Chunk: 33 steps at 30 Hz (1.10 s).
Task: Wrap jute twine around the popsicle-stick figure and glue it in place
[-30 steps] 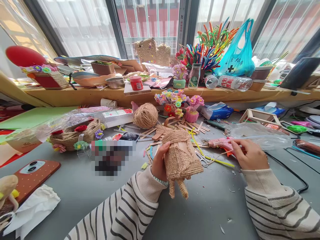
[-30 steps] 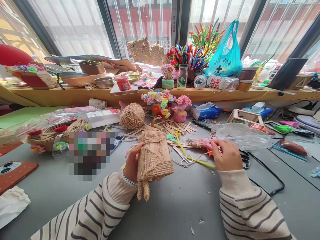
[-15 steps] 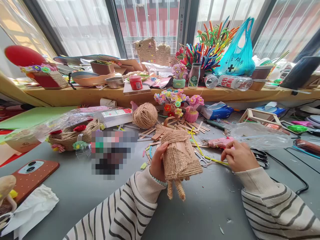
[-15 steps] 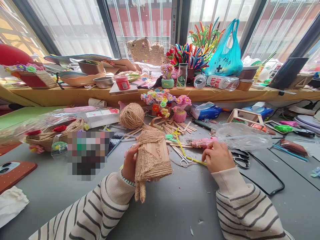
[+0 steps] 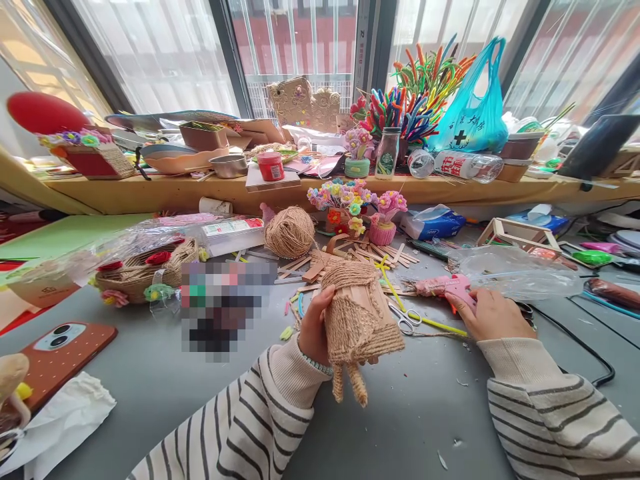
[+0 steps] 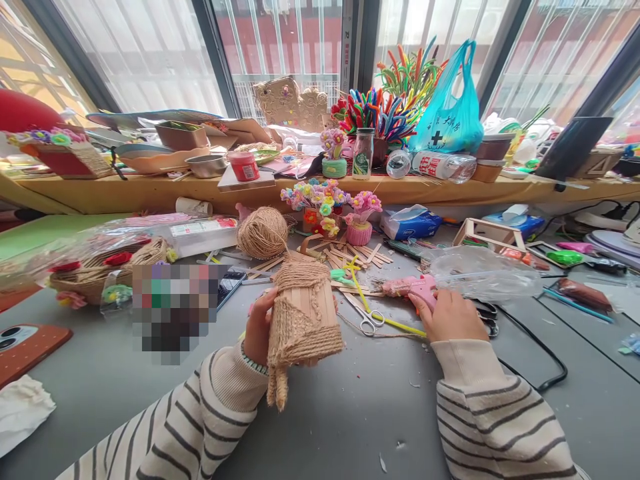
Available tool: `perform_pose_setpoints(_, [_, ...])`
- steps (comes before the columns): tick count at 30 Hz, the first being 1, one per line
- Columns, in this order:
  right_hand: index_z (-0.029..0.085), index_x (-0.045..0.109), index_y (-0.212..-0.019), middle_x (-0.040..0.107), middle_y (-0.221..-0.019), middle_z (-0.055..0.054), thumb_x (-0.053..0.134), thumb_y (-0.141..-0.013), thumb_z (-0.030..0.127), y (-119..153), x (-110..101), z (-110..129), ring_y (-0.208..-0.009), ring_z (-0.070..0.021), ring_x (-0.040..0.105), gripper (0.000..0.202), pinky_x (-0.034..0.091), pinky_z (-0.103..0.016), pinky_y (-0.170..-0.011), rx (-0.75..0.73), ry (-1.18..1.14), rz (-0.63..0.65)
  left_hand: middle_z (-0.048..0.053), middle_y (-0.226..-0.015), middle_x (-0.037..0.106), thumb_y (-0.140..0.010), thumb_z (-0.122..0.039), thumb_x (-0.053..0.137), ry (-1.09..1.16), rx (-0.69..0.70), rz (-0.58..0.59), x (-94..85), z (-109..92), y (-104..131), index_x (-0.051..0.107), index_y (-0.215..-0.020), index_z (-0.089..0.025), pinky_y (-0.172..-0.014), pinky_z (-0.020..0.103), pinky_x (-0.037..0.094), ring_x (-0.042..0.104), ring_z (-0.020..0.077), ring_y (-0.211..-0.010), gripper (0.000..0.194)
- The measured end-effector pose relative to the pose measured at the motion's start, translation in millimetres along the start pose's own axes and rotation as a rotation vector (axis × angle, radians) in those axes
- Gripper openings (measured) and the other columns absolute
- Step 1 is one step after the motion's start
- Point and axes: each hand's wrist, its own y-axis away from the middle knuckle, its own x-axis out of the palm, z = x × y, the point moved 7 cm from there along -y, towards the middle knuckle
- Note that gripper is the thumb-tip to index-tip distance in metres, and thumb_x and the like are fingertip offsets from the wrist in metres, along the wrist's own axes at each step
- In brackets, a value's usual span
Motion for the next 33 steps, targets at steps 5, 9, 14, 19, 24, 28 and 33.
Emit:
perform_pose_setpoints(5, [0.011, 0.065, -0.088, 0.065, -0.086, -0.021, 0.026, -0.095, 0.04, 2.7, 9.5, -1.1, -0.076, -0.0342, 0.063, 0.049, 0.046, -0.045, -0.062, 0.037, 0.005, 0.04, 0.01, -0.095, 0.074, -0.061, -0.05, 0.07, -0.023, -0.091, 0.132, 4.3, 5.8, 0.0, 0.064, -0.105, -0.016, -0.085, 0.045, 0.053, 0.068, 0.0353, -0.097, 0.057])
perform_pose_setpoints(9, [0.013, 0.064, -0.084, 0.064, -0.082, -0.02, 0.025, -0.094, 0.032, 3.6, 12.4, -2.2, -0.072, -0.0324, 0.061, 0.044, 0.045, -0.045, -0.059, 0.049, -0.031, 0.022, 0.013, -0.102, 0.073, -0.064, -0.052, 0.068, -0.017, -0.107, 0.167, 5.7, 8.2, 0.9, 0.061, -0.116, -0.013, -0.087, 0.048, 0.052, 0.067, 0.0373, -0.102, 0.066])
perform_pose_setpoints(14, [0.017, 0.063, -0.092, 0.062, -0.085, -0.016, 0.029, -0.093, 0.03, 4.2, 9.9, -1.6, -0.065, -0.0261, 0.059, 0.036, 0.044, -0.039, -0.057, 0.048, -0.142, -0.044, 0.013, -0.088, 0.075, -0.062, -0.048, 0.071, 0.004, -0.057, 0.106, 3.0, 5.2, 0.7, 0.066, -0.1, -0.012, -0.091, 0.048, 0.052, 0.067, 0.0378, -0.104, 0.053])
perform_pose_setpoints(19, [0.017, 0.06, -0.098, 0.064, -0.091, -0.016, 0.029, -0.095, 0.037, 2.0, -5.1, 6.0, -0.078, -0.0284, 0.062, 0.037, 0.046, -0.038, -0.062, 0.044, -0.275, -0.122, 0.01, -0.078, 0.076, -0.062, -0.043, 0.073, -0.016, -0.023, 0.049, 4.7, 2.2, 2.2, 0.069, -0.086, -0.013, -0.086, 0.045, 0.055, 0.069, 0.0367, -0.099, 0.038])
perform_pose_setpoints(24, [0.017, 0.059, -0.105, 0.068, -0.086, -0.012, 0.028, -0.097, 0.046, 3.7, -24.8, 9.8, -0.07, -0.0259, 0.063, 0.043, 0.044, -0.034, -0.058, 0.106, -0.362, -0.16, 0.011, -0.079, 0.077, -0.065, -0.039, 0.074, -0.09, -0.052, 0.057, 5.8, 8.9, 2.0, 0.071, -0.089, -0.011, -0.077, 0.039, 0.058, 0.071, 0.0349, -0.097, 0.037])
perform_pose_setpoints(28, [0.015, 0.058, -0.115, 0.069, -0.105, -0.017, 0.028, -0.096, 0.048, 7.5, -41.3, 13.3, -0.09, -0.0317, 0.066, 0.049, 0.048, -0.038, -0.069, 0.136, -0.474, -0.187, 0.012, -0.099, 0.076, -0.069, -0.035, 0.075, -0.156, 0.036, 0.079, 0.7, 12.6, -2.2, 0.068, -0.102, -0.013, -0.08, 0.036, 0.057, 0.069, 0.0323, -0.102, 0.041])
perform_pose_setpoints(33, [0.014, 0.056, -0.119, 0.068, -0.107, -0.019, 0.03, -0.094, 0.059, 14.4, -58.5, 19.3, -0.097, -0.0346, 0.066, 0.057, 0.049, -0.041, -0.073, 0.162, -0.537, -0.228, 0.009, -0.101, 0.075, -0.063, -0.031, 0.083, -0.249, 0.062, -0.051, -16.8, 19.2, -7.5, 0.062, -0.109, -0.019, -0.077, 0.035, 0.056, 0.071, 0.0288, -0.096, 0.052])
